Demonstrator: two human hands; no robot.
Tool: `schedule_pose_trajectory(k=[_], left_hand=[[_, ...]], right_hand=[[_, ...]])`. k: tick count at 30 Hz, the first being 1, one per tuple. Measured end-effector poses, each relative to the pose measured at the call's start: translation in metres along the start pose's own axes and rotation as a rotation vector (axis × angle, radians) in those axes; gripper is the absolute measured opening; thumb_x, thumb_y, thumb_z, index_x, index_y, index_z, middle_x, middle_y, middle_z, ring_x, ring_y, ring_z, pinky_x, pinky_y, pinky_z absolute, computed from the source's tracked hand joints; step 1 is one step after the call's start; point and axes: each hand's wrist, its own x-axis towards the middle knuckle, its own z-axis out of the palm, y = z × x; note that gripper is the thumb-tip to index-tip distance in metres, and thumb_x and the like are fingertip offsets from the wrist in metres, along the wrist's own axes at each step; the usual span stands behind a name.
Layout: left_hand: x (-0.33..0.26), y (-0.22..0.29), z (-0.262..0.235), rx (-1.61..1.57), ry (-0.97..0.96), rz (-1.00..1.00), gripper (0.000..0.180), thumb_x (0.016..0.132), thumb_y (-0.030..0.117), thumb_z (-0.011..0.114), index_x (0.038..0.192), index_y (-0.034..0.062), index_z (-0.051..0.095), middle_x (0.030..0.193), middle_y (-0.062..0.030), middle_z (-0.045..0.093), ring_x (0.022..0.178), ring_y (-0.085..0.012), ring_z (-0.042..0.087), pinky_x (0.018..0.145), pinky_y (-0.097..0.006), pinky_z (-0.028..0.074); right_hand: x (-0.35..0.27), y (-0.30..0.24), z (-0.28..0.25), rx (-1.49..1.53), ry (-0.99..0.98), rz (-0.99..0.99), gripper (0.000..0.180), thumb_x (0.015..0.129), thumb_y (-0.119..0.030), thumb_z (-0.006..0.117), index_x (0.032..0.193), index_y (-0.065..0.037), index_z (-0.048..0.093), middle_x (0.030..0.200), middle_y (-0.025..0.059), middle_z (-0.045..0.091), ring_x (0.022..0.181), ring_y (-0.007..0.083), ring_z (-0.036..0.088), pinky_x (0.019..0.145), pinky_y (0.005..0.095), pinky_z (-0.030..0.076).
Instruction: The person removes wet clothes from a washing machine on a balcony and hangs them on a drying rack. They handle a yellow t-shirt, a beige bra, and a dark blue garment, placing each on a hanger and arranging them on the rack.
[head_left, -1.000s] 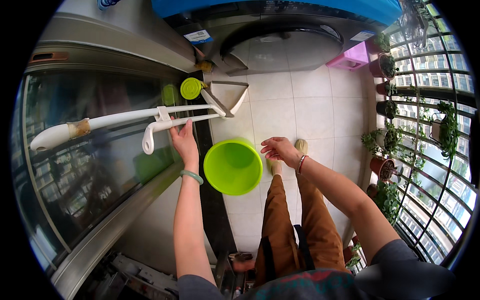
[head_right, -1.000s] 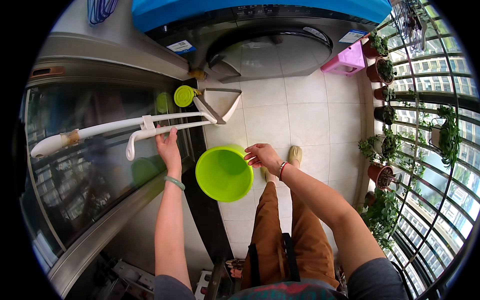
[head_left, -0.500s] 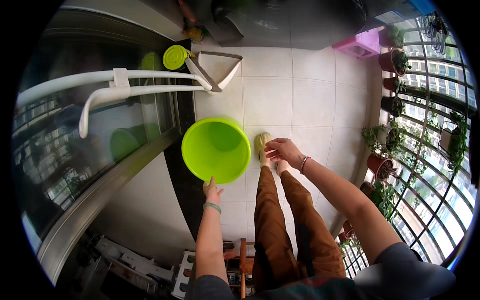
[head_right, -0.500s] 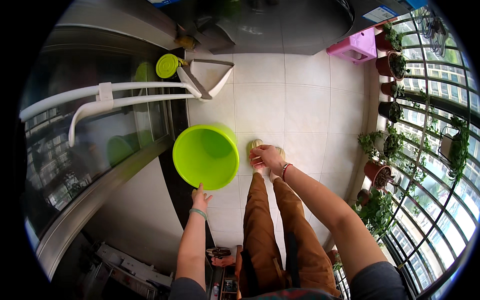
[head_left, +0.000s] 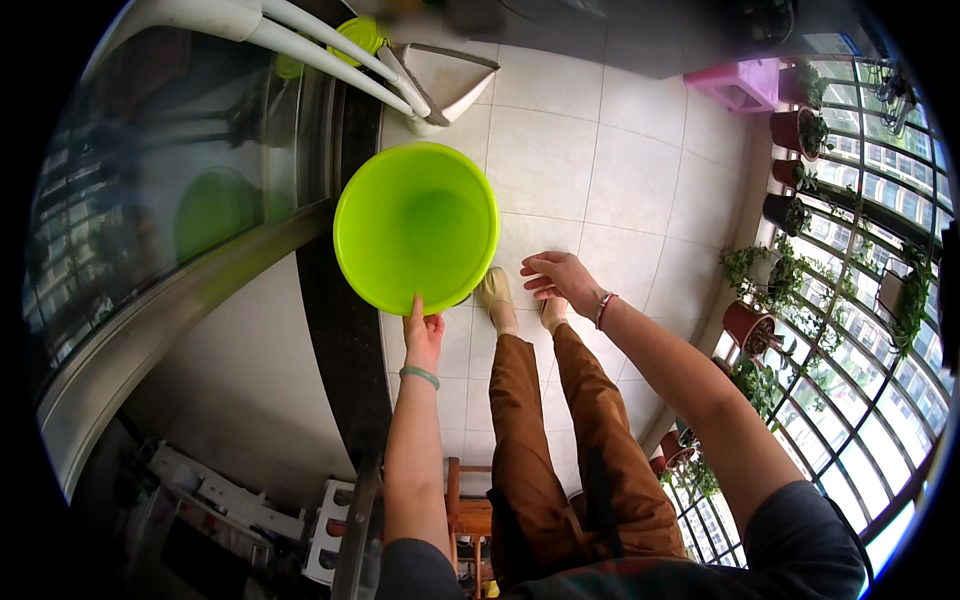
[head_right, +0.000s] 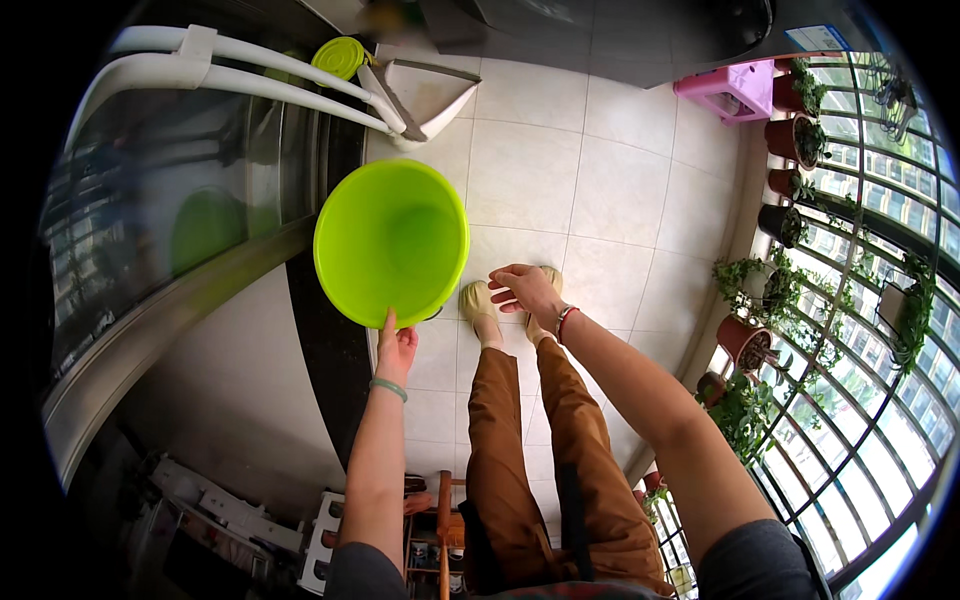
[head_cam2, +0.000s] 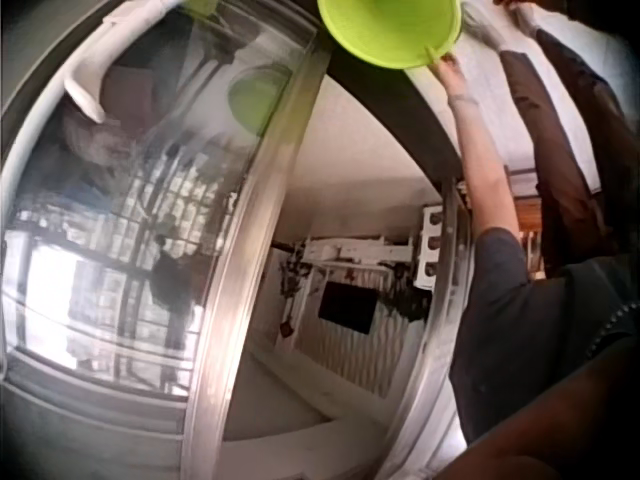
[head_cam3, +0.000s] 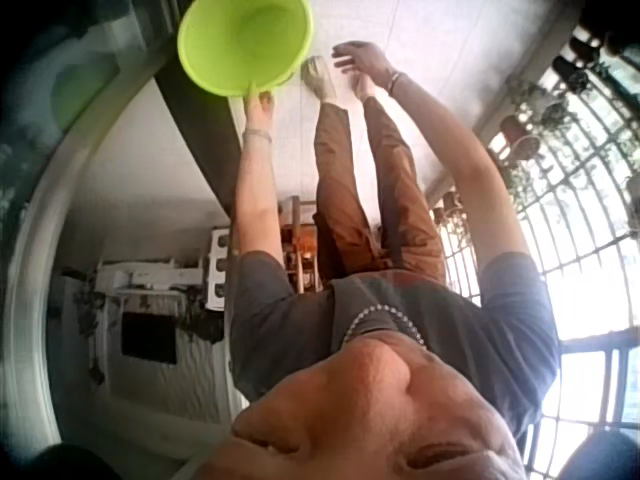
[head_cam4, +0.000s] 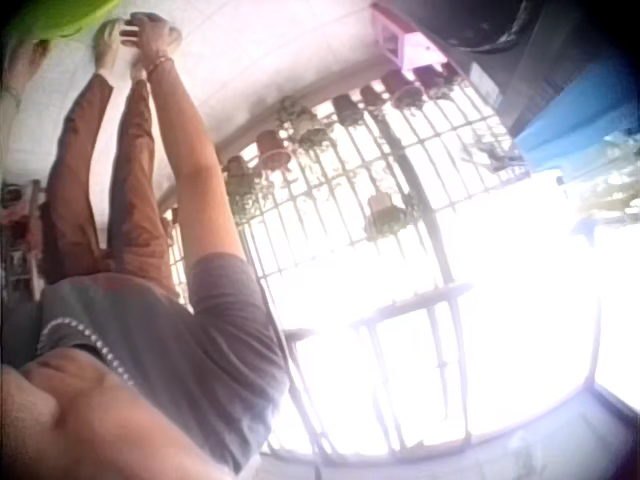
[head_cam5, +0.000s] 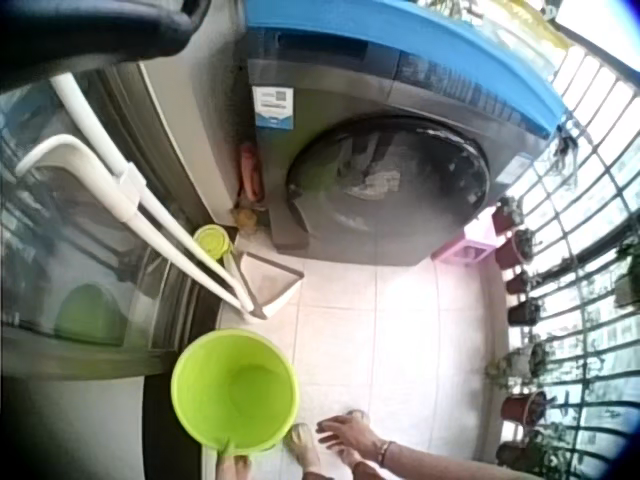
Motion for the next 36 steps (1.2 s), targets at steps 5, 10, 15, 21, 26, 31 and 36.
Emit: schedule_pose_trajectory(k=[5,10,15,21,26,31,36], left_hand=[[-0.025,0.021,0.014,-0.168,0.019,-0.038,0.020,0.086,0.014,0.064,0.103,0.0079,0.056,0.087,-0.0045,0.061,0.070,-0.0136,0.056,0.058,-0.024,0.050],[-0.117,0.012,0.015,0.046,-0.026,0.025,0.029,0.085,0.014,0.062,0.112,0.0120,0.053,0.088,-0.0016,0.061,0.068,-0.0116,0.057,0.058,-0.025,0.051],[-0.175,-0.002,0.007,0.138,-0.088,0.141,0.036,0.085,0.016,0.062,0.119,0.0114,0.050,0.095,-0.0036,0.063,0.071,-0.0116,0.062,0.051,-0.023,0.051],[-0.229,0.004,0.013,0.155,-0.120,0.214,0.036,0.087,0.015,0.060,0.120,0.0066,0.049,0.098,-0.0043,0.062,0.073,-0.0120,0.062,0.052,-0.023,0.052],[-0.271,-0.006,-0.003,0.041,-0.130,0.216,0.035,0.087,0.015,0.061,0.119,0.0075,0.050,0.095,-0.0051,0.063,0.070,-0.0126,0.062,0.052,-0.023,0.052],[-0.328,-0.018,-0.025,-0.153,-0.179,0.149,0.026,0.086,0.017,0.062,0.111,0.0128,0.055,0.087,-0.0015,0.063,0.068,-0.0106,0.060,0.056,-0.023,0.051],[-0.372,-0.041,-0.032,-0.309,-0.220,0.126,0.020,0.086,0.016,0.062,0.106,0.0134,0.058,0.085,0.0011,0.063,0.070,-0.0099,0.059,0.057,-0.024,0.049]], right_hand=[[-0.028,-0.013,0.025,-0.079,0.039,-0.037,0.028,0.095,-0.018,0.056,0.115,0.000,0.061,0.110,0.0109,0.065,0.091,0.0207,0.064,0.072,0.0320,0.055],[-0.087,-0.027,0.052,-1.342,0.104,-0.830,0.054,0.082,-0.031,0.070,0.127,-0.008,0.053,0.131,0.0115,0.054,0.125,0.0276,0.047,0.105,0.0408,0.038],[-0.120,0.006,0.070,-1.817,-0.254,-0.772,0.070,0.076,-0.039,0.075,0.131,-0.007,0.049,0.128,0.0114,0.055,0.127,0.0263,0.046,0.110,0.0419,0.032],[-0.143,0.040,0.066,-1.846,-0.082,-1.016,0.017,0.081,-0.012,0.057,0.096,-0.006,0.058,0.092,0.0083,0.063,0.097,0.0235,0.060,0.082,0.0365,0.045],[-0.185,0.028,0.078,-1.908,-0.150,-0.968,0.011,0.080,-0.012,0.058,0.090,-0.006,0.059,0.087,0.0088,0.064,0.090,0.0241,0.062,0.079,0.0351,0.047],[-0.243,0.008,0.101,-2.060,-0.266,-1.054,0.012,0.081,-0.014,0.058,0.091,-0.007,0.060,0.087,0.0086,0.065,0.087,0.0245,0.064,0.080,0.0343,0.048],[-0.299,-0.010,0.115,-2.173,-0.320,-1.034,0.014,0.081,-0.015,0.059,0.092,-0.006,0.060,0.086,0.0095,0.066,0.087,0.0244,0.065,0.079,0.0346,0.049]])
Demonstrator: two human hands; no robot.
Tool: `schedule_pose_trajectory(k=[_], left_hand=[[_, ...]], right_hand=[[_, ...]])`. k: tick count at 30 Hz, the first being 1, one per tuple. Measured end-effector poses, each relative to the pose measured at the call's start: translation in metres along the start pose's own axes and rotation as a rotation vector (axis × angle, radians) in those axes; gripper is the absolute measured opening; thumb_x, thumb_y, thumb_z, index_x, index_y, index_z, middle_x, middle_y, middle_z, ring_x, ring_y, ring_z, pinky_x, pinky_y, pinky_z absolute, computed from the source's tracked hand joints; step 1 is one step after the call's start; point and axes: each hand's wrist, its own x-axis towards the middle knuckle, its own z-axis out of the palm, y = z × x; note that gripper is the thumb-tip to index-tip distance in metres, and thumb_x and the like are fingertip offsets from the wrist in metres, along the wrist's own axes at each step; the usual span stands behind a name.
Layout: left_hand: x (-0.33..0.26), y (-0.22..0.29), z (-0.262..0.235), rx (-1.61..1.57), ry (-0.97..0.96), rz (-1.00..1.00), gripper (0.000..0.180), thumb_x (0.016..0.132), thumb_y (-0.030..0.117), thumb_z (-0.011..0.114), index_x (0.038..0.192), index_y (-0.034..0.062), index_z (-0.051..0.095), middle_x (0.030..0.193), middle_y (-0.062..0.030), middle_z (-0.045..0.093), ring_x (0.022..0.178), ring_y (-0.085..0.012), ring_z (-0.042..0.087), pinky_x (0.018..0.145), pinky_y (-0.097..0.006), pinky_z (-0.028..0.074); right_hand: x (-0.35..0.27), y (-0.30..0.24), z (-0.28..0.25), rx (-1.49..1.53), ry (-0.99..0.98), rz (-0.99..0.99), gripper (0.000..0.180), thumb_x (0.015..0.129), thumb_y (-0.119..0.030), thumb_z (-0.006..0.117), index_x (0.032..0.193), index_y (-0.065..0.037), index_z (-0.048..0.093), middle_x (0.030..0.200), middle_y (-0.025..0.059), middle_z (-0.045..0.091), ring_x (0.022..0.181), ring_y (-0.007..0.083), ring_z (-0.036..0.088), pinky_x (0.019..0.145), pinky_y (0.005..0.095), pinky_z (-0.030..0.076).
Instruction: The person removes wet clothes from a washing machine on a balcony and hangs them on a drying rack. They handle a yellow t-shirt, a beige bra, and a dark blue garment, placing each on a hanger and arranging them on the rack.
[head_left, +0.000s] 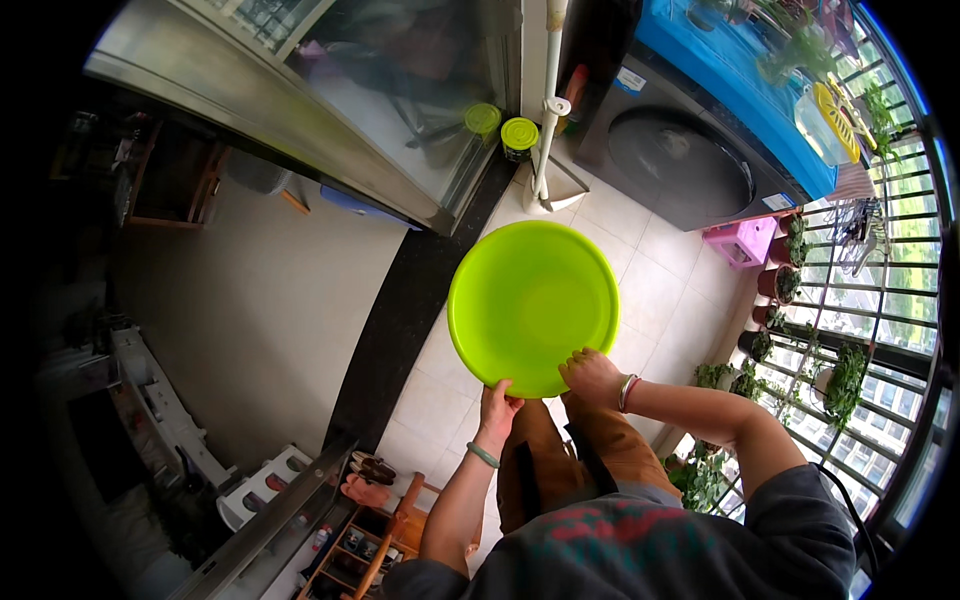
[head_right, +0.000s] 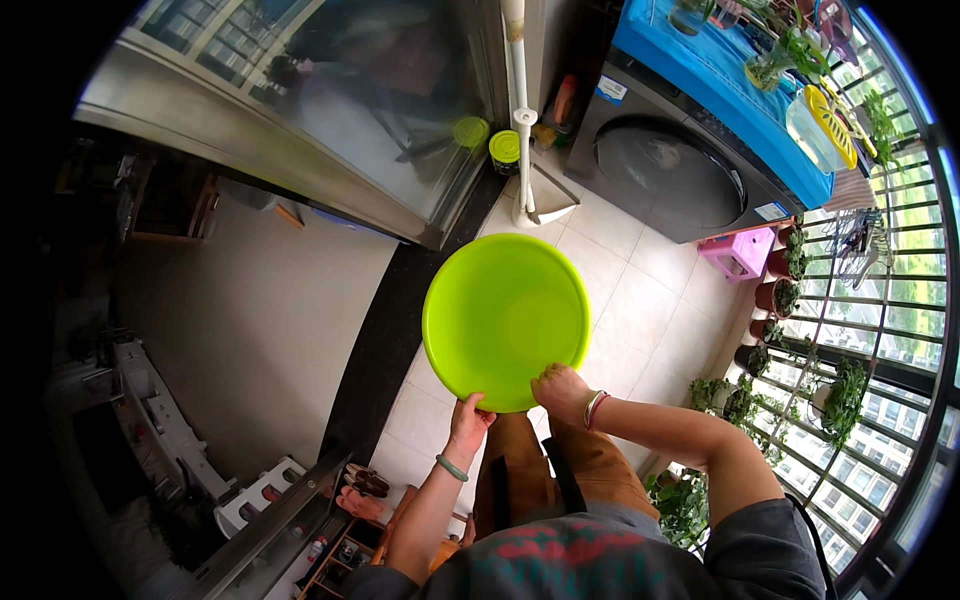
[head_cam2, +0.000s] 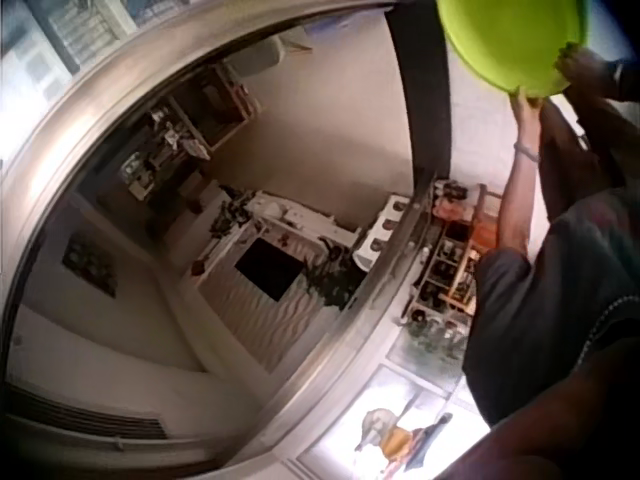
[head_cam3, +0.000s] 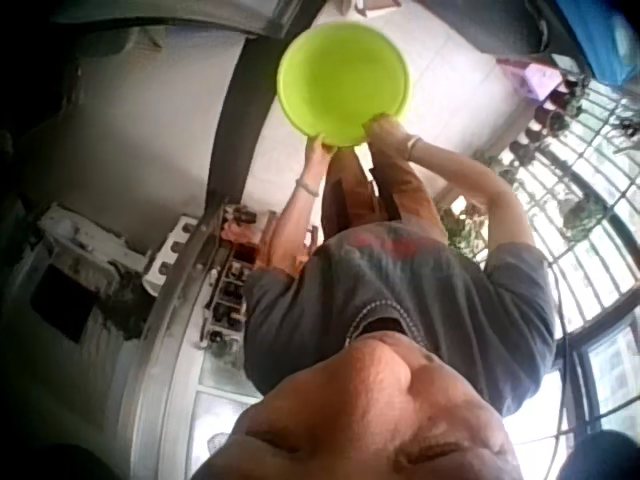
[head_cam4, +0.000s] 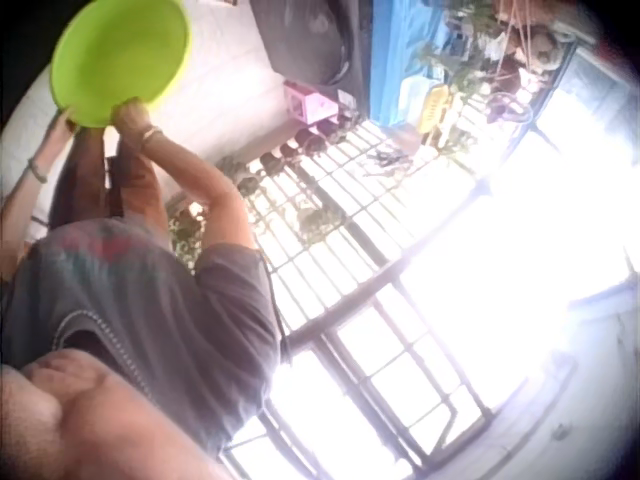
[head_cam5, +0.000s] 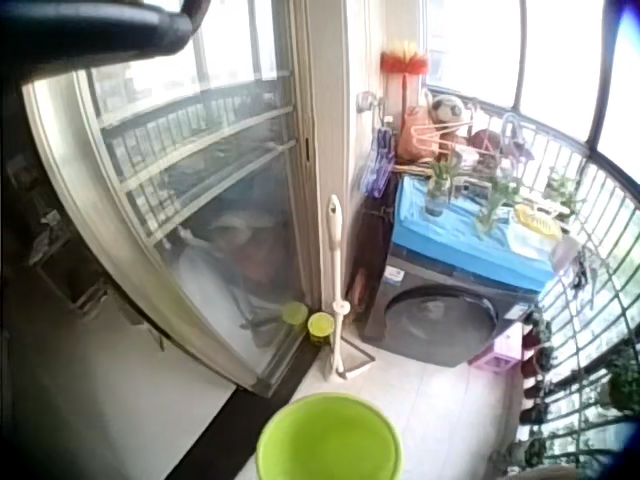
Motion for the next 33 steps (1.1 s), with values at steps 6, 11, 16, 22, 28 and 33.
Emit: schedule_pose_trajectory(k=[6,11,16,22,28,33], left_hand=[[-0.042,0.002,0.005,0.025,-0.068,0.181,0.035,0.087,0.020,0.064,0.119,0.0135,0.051,0.099,-0.0006,0.062,0.077,-0.0094,0.061,0.058,-0.023,0.051],[-0.076,0.023,-0.007,-0.029,-0.003,0.277,0.020,0.087,0.017,0.063,0.106,0.0125,0.061,0.089,0.0004,0.065,0.070,-0.0085,0.060,0.057,-0.022,0.050],[-0.079,0.040,-0.039,-0.113,-0.043,0.213,0.019,0.088,0.017,0.062,0.105,0.0121,0.061,0.088,0.0004,0.065,0.071,-0.0089,0.061,0.058,-0.023,0.051],[-0.076,0.054,-0.075,-0.063,-0.022,0.149,0.019,0.088,0.018,0.063,0.105,0.0119,0.060,0.085,0.0002,0.064,0.067,-0.0096,0.060,0.057,-0.023,0.051],[-0.104,0.077,-0.150,-0.120,0.082,0.200,0.019,0.087,0.020,0.064,0.105,0.0143,0.059,0.085,0.0004,0.063,0.069,-0.0080,0.058,0.055,-0.023,0.048],[-0.113,0.084,-0.210,-0.291,0.271,0.320,0.025,0.087,0.020,0.064,0.110,0.0133,0.055,0.087,-0.0013,0.062,0.070,-0.0095,0.059,0.058,-0.024,0.050]], right_hand=[[-0.027,-0.018,-0.035,-0.074,0.076,-0.090,0.010,0.082,-0.015,0.058,0.086,-0.007,0.061,0.083,0.0095,0.067,0.086,0.0240,0.065,0.077,0.0340,0.049],[-0.006,-0.038,-0.049,-0.069,0.111,-0.190,0.010,0.079,-0.014,0.061,0.086,-0.007,0.061,0.083,0.0089,0.067,0.086,0.0244,0.065,0.078,0.0341,0.049],[0.023,-0.064,-0.072,-0.097,0.057,-0.183,0.015,0.079,-0.019,0.063,0.088,-0.007,0.062,0.082,0.0099,0.066,0.085,0.0258,0.066,0.078,0.0370,0.050],[0.038,-0.100,-0.073,-0.081,-0.104,-0.097,0.011,0.077,-0.012,0.062,0.087,-0.008,0.065,0.078,0.0104,0.068,0.082,0.0281,0.068,0.075,0.0385,0.052],[0.098,-0.161,-0.059,-0.071,-0.170,-0.189,0.012,0.077,-0.012,0.063,0.088,-0.010,0.067,0.081,0.0117,0.069,0.084,0.0298,0.068,0.077,0.0407,0.051],[0.166,-0.207,-0.054,-0.164,-0.180,-0.370,0.018,0.076,-0.011,0.064,0.094,-0.011,0.067,0.088,0.0108,0.069,0.090,0.0304,0.066,0.087,0.0408,0.047]])
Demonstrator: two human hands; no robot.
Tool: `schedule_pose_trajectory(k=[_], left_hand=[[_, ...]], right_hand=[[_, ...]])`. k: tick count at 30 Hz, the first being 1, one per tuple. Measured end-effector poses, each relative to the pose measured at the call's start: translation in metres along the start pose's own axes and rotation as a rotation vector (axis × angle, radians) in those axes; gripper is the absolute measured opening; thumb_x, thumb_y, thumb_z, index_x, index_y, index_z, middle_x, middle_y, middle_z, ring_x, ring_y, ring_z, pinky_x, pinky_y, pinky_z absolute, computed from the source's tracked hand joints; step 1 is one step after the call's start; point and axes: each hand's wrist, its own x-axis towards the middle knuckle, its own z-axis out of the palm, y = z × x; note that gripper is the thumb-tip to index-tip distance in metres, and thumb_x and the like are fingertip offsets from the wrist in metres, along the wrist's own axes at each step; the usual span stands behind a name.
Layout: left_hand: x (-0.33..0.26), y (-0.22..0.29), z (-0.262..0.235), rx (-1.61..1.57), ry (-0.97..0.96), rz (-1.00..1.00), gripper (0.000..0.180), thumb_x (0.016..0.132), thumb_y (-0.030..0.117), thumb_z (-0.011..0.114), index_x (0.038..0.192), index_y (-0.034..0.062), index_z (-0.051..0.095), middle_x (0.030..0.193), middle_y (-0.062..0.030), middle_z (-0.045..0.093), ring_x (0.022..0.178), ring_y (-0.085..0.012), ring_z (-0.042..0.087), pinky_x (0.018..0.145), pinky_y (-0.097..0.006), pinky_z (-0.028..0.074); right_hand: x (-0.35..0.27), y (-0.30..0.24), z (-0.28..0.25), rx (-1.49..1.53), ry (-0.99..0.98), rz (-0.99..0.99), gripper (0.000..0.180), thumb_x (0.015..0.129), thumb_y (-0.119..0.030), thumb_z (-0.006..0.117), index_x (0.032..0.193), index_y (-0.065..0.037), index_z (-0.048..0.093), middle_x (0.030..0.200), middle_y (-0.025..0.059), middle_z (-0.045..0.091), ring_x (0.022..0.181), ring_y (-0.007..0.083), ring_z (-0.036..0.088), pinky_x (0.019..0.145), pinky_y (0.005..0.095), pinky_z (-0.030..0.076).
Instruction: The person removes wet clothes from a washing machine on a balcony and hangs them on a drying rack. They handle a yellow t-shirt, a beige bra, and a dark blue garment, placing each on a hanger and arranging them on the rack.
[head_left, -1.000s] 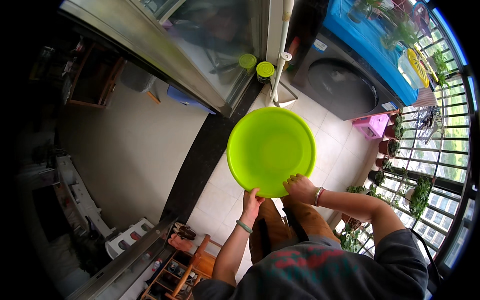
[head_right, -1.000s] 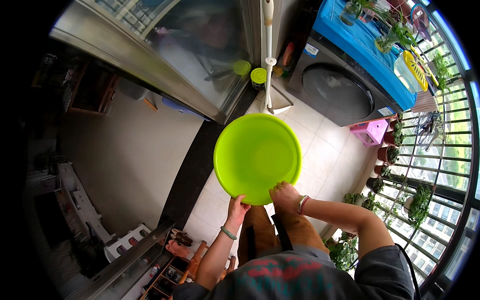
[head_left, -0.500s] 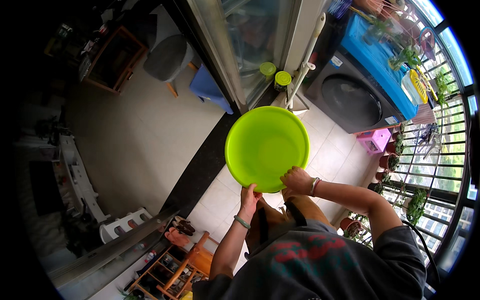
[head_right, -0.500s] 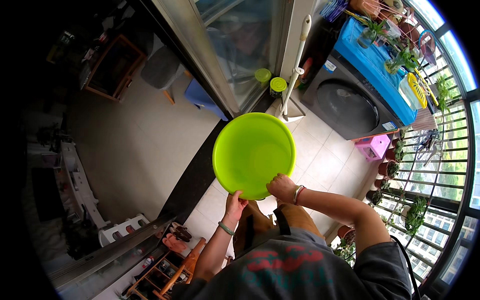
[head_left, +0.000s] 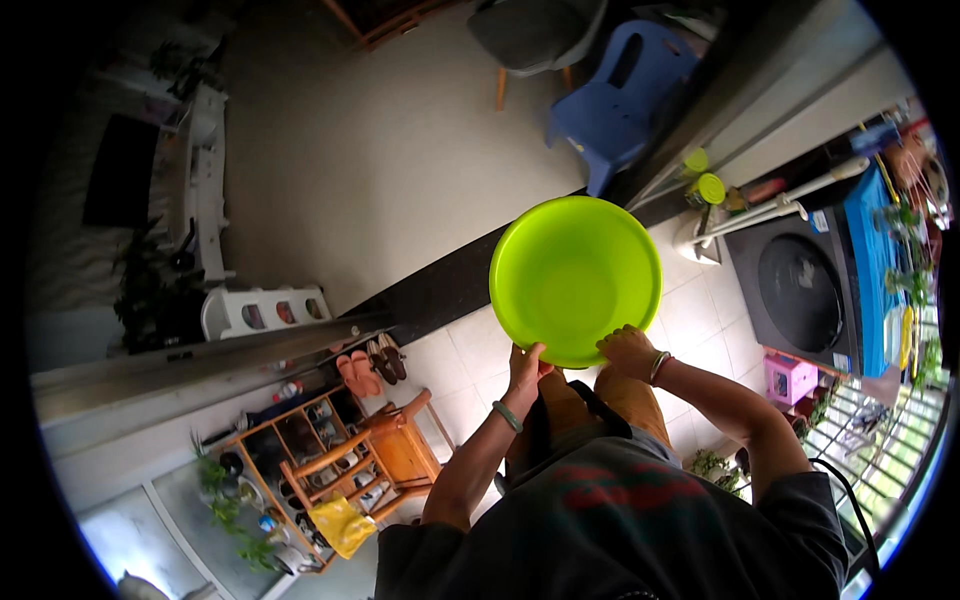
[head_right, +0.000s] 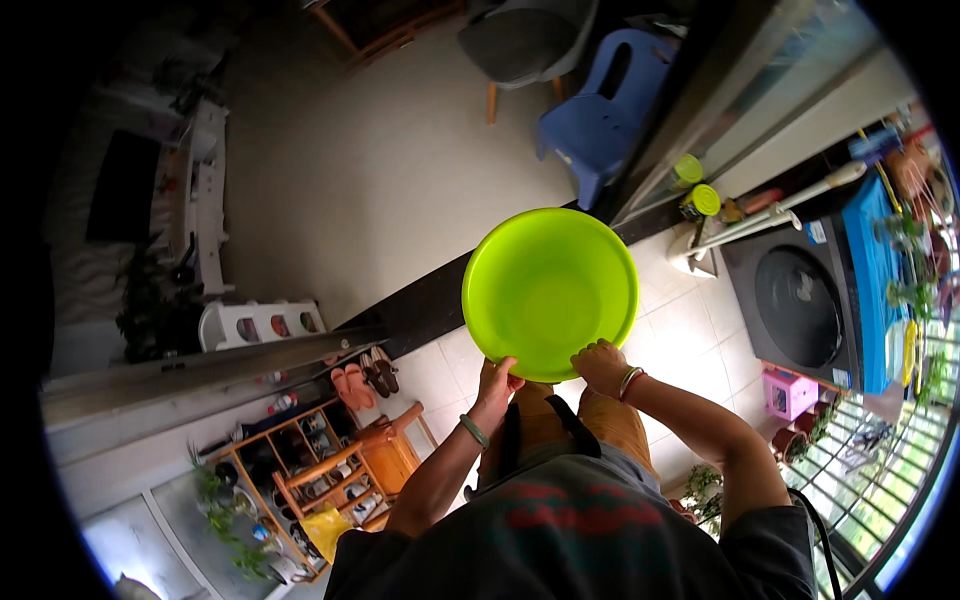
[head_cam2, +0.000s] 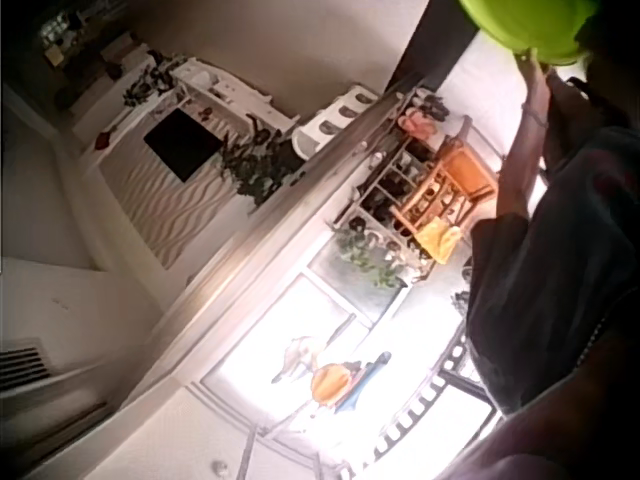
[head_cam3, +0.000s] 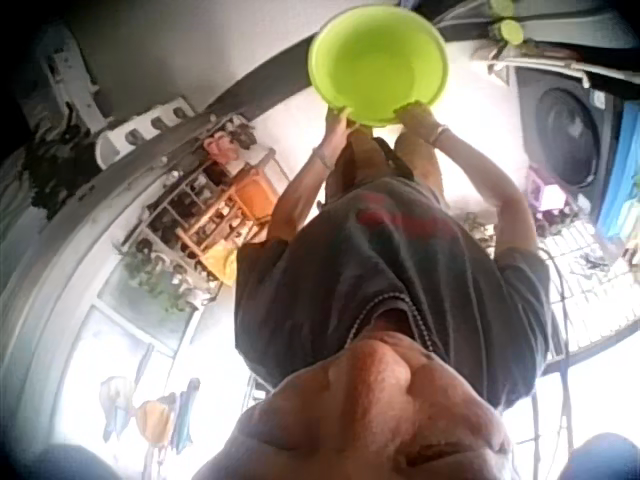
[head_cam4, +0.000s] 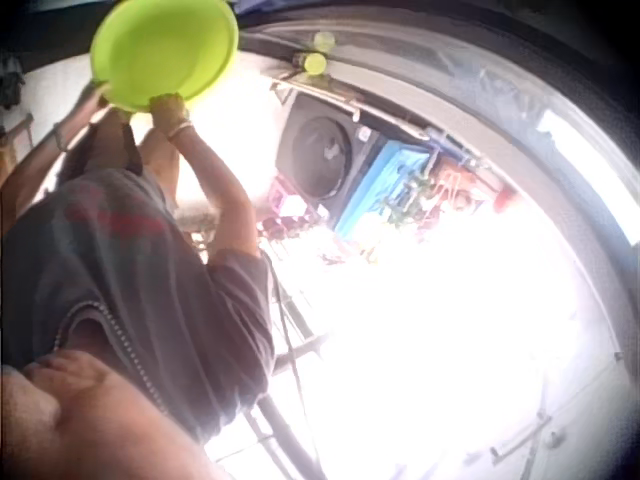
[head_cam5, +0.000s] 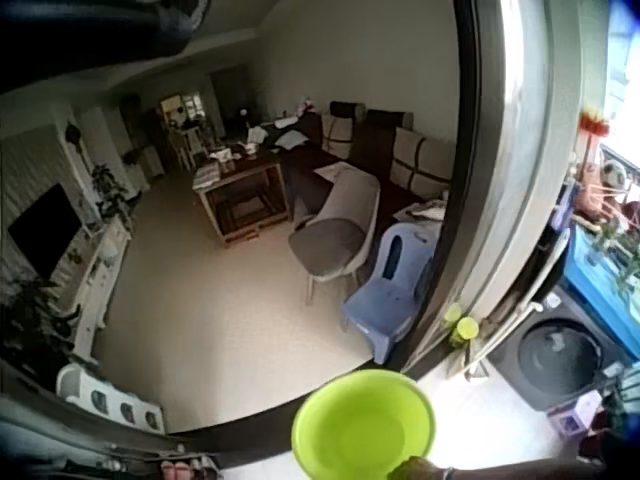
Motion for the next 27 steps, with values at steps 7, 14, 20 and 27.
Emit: schedule_pose_trajectory(k=[7,14,20,27], left_hand=[[-0.009,0.019,-0.057,-0.265,0.144,0.065,0.034,0.087,0.014,0.061,0.118,0.0116,0.048,0.092,-0.0043,0.060,0.073,-0.0125,0.060,0.061,-0.027,0.053],[-0.008,0.020,-0.071,-0.605,0.302,0.147,0.036,0.087,0.006,0.058,0.120,0.0093,0.044,0.081,-0.0076,0.057,0.056,-0.0142,0.054,0.049,-0.026,0.049],[0.005,0.035,-0.073,-0.749,0.357,0.240,0.027,0.090,0.008,0.055,0.116,0.0099,0.047,0.086,-0.0066,0.059,0.060,-0.0139,0.056,0.050,-0.026,0.047],[0.032,0.060,-0.102,-0.806,0.507,0.206,0.029,0.092,0.015,0.057,0.119,0.0115,0.049,0.089,-0.0065,0.062,0.062,-0.0143,0.058,0.052,-0.023,0.050]], right_hand=[[0.076,-0.037,-0.074,0.294,-0.089,-0.237,0.034,0.079,-0.021,0.070,0.109,-0.006,0.066,0.105,0.0115,0.067,0.105,0.0305,0.059,0.094,0.0429,0.045],[0.134,-0.027,-0.097,0.942,-0.039,0.079,0.032,0.095,-0.029,0.059,0.084,0.001,0.066,0.068,0.0074,0.066,0.057,0.0118,0.064,0.049,0.0228,0.049],[0.190,-0.025,-0.116,1.170,-0.534,0.378,0.070,0.090,-0.056,0.059,0.125,0.003,0.046,0.099,0.0202,0.068,0.079,0.0268,0.072,0.061,0.0342,0.059],[0.270,-0.058,-0.100,1.395,-0.445,0.363,0.041,0.093,-0.031,0.059,0.116,0.004,0.056,0.096,0.0173,0.068,0.078,0.0253,0.071,0.071,0.0353,0.060]])
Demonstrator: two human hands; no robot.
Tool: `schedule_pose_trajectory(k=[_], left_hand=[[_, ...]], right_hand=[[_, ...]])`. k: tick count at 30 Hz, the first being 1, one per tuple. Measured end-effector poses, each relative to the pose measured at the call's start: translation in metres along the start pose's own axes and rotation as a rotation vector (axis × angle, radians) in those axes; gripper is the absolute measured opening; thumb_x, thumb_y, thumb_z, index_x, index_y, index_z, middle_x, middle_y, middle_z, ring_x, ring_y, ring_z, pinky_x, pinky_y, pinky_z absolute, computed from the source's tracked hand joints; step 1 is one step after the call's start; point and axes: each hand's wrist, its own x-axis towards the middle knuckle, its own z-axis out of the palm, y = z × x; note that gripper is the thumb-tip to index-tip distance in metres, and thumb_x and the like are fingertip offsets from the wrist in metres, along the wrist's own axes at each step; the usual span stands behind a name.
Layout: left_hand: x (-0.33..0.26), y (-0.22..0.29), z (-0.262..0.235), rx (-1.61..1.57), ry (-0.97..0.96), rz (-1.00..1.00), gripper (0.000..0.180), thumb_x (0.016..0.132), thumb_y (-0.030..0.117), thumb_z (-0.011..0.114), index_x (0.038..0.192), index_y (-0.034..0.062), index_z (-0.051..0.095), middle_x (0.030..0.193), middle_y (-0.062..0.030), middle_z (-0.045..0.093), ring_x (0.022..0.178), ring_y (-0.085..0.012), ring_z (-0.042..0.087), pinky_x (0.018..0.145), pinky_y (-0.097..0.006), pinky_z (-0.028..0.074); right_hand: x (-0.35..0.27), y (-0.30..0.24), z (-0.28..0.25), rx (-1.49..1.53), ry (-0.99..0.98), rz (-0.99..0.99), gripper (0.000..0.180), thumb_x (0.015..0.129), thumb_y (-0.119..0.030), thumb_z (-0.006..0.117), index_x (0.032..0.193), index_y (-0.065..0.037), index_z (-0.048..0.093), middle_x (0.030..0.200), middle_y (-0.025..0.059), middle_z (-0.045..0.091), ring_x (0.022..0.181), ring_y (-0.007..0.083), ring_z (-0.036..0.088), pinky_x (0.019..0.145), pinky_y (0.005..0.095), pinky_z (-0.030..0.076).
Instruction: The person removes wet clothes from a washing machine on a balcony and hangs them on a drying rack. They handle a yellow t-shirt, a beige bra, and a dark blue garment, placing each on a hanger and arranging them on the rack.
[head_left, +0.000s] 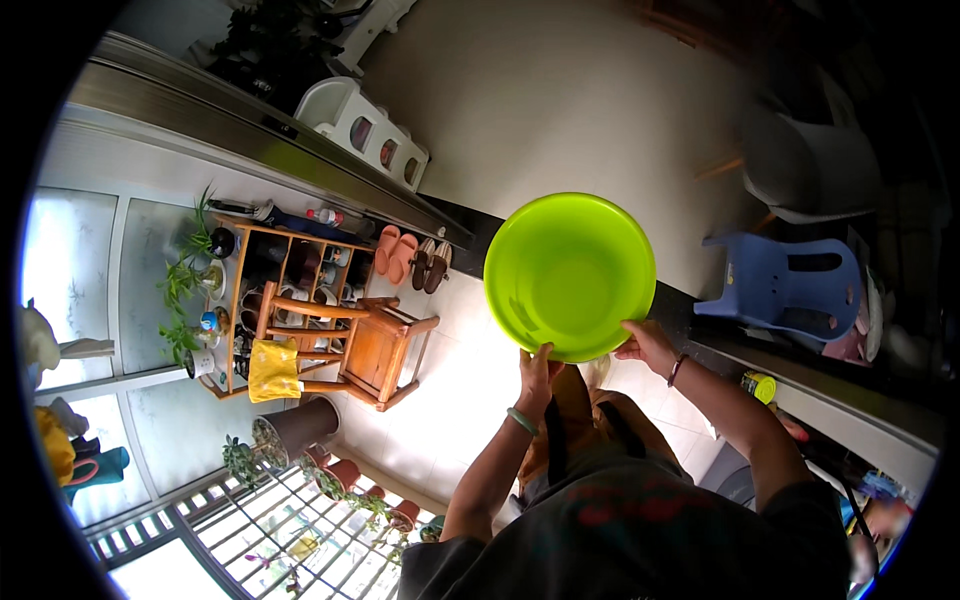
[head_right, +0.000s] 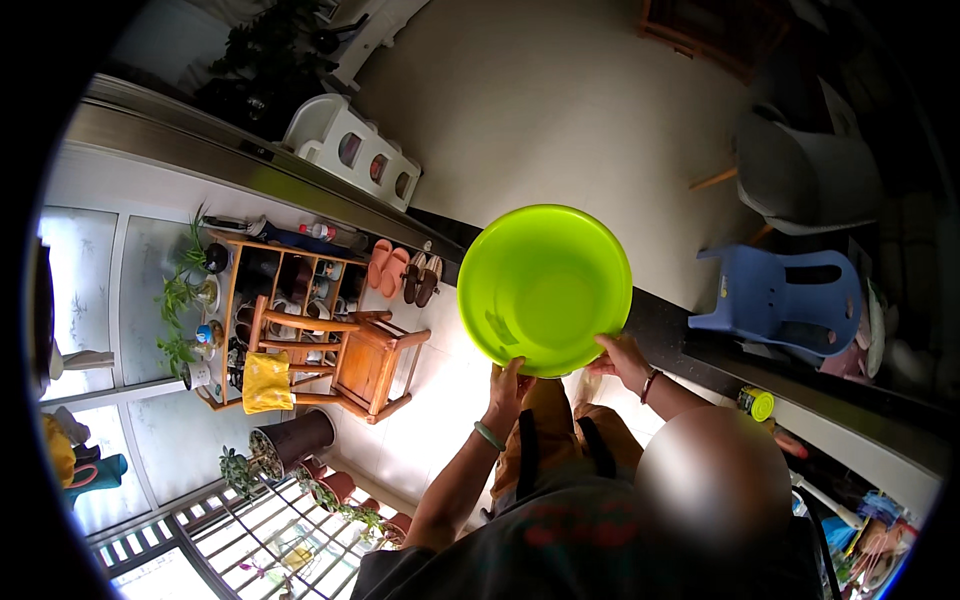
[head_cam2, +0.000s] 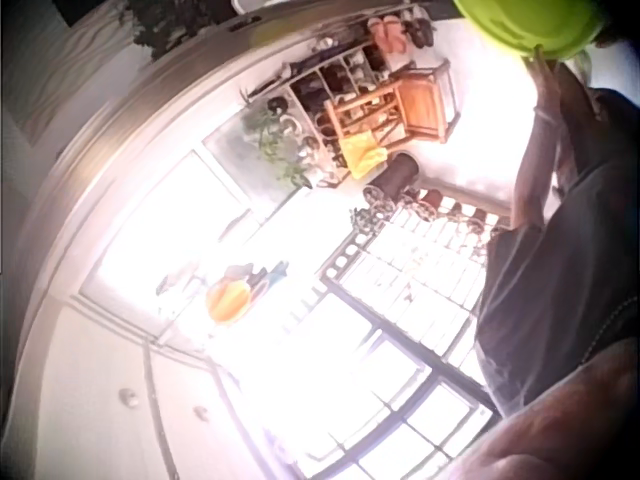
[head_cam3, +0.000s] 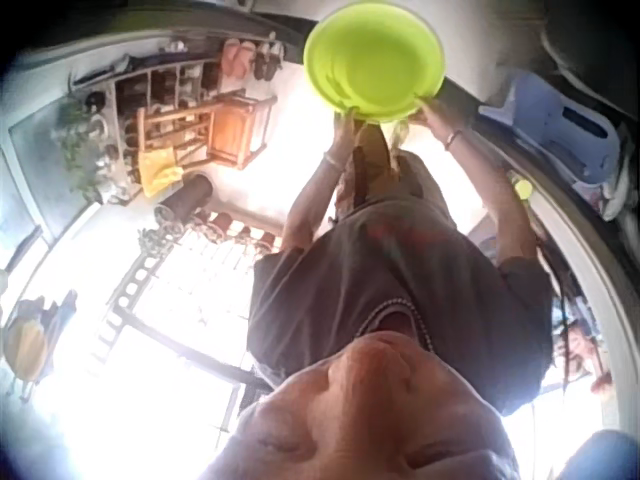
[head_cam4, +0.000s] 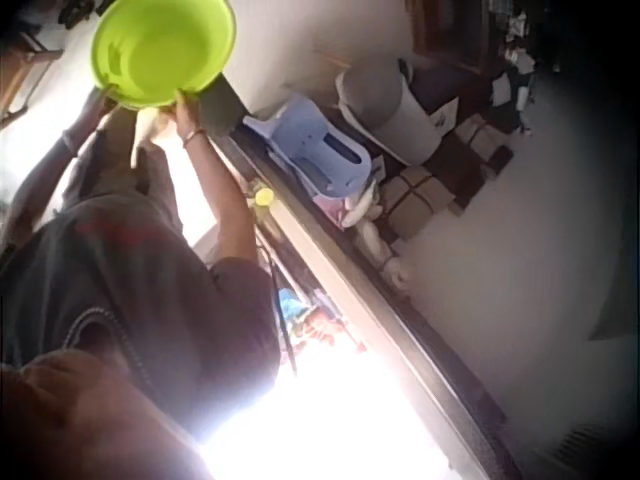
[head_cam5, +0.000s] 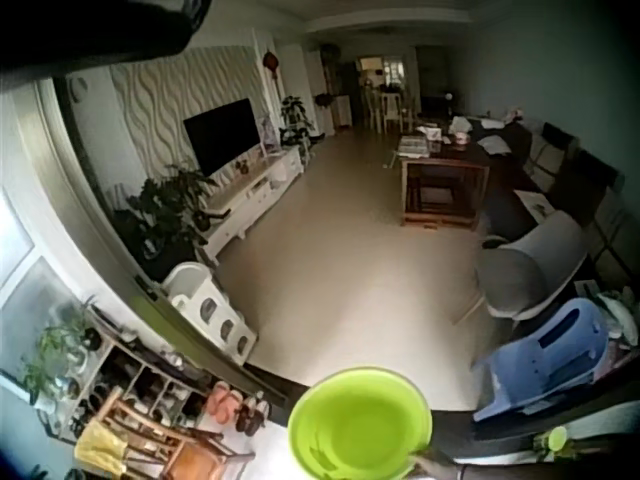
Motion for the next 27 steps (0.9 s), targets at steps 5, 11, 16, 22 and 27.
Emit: schedule_pose_trajectory(k=[5,11,16,22,27], left_hand=[[0.040,0.060,0.019,-0.013,0.027,-0.005,0.035,0.092,0.019,0.059,0.124,0.0146,0.045,0.094,-0.0051,0.062,0.070,-0.0143,0.060,0.060,-0.026,0.052],[0.149,0.120,0.041,-0.096,0.048,-0.094,0.032,0.095,0.026,0.059,0.123,0.0146,0.049,0.102,-0.0040,0.062,0.080,-0.0146,0.060,0.068,-0.028,0.051],[0.243,0.171,0.048,-0.116,0.163,-0.133,0.048,0.097,0.028,0.057,0.140,0.0124,0.042,0.123,-0.0081,0.057,0.105,-0.0218,0.059,0.086,-0.036,0.051],[0.355,0.235,0.050,-0.162,0.111,-0.037,0.055,0.100,0.030,0.050,0.148,0.0103,0.032,0.148,-0.0133,0.038,0.125,-0.0273,0.049,0.097,-0.041,0.047],[0.444,0.242,0.039,-0.312,0.191,-0.024,0.067,0.098,0.033,0.054,0.151,0.0104,0.021,0.153,-0.0142,0.029,0.131,-0.0283,0.043,0.102,-0.044,0.045]], right_hand=[[0.067,-0.050,0.023,-0.012,-0.018,0.032,0.033,0.093,-0.026,0.059,0.110,0.001,0.059,0.092,0.0143,0.069,0.074,0.0216,0.069,0.070,0.0335,0.059],[0.178,-0.114,0.059,-0.081,0.185,0.114,0.028,0.091,-0.024,0.062,0.106,0.000,0.059,0.083,0.0115,0.067,0.066,0.0196,0.067,0.061,0.0322,0.058],[0.302,-0.151,0.088,-0.208,0.277,0.126,0.028,0.088,-0.024,0.063,0.102,-0.001,0.060,0.081,0.0105,0.067,0.063,0.0186,0.066,0.057,0.0323,0.057],[0.460,-0.170,0.133,-0.186,0.259,0.100,0.026,0.087,-0.022,0.062,0.098,0.002,0.062,0.083,0.0108,0.068,0.066,0.0184,0.068,0.056,0.0297,0.056],[0.568,-0.171,0.177,-0.105,0.165,0.132,0.025,0.088,-0.021,0.060,0.100,0.001,0.062,0.088,0.0108,0.069,0.071,0.0199,0.069,0.065,0.0315,0.056]])
